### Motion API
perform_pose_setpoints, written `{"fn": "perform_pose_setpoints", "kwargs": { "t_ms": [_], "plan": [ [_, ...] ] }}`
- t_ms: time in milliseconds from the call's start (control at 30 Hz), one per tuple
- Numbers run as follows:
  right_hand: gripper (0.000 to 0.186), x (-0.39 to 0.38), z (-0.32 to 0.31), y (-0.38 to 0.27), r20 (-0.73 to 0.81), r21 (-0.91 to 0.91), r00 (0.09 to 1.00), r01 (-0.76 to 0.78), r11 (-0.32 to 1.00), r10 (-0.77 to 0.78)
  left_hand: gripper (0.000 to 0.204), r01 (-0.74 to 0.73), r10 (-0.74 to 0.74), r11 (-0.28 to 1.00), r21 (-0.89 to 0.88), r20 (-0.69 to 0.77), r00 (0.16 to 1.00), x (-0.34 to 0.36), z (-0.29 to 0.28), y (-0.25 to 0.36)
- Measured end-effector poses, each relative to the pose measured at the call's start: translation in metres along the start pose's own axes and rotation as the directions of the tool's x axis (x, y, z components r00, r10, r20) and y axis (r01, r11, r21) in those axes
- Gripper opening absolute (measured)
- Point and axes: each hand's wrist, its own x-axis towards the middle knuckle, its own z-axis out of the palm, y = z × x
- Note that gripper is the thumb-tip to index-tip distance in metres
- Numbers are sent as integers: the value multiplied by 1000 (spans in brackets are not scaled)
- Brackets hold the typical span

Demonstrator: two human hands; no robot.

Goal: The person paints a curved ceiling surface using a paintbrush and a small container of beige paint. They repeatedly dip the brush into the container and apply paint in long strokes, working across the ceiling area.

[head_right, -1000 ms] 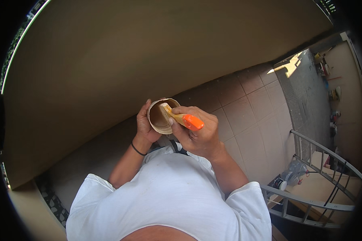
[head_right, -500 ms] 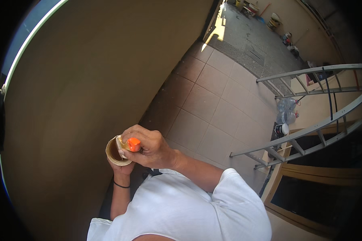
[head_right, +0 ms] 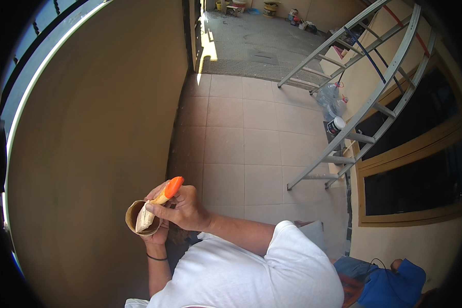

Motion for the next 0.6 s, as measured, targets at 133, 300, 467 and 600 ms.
{"fn": "perform_pose_setpoints", "kwargs": {
  "t_ms": [133, 300, 467, 600],
  "plan": [
    [13, 2, -7, 0, -130, 244, 977, -133, 961, 168, 59, 13, -12, 1000, -15, 62, 998, 6, 12, -12],
    [14, 12, 1, 6, -170, 496, 909, -255, 830, 381, 60, 30, -25, 996, -88, 63, 998, -1, 14, -4],
    [18, 4, 10, 18, -111, 638, 807, -389, 664, 580, 62, -12, 25, 991, -131, 100, 995, -29, 32, 5],
    [26, 1, 38, 22, 7, 693, 770, -464, 552, 638, 63, 5, 0, 980, -198, 28, 1000, -58, 28, 22]
  ]
}}
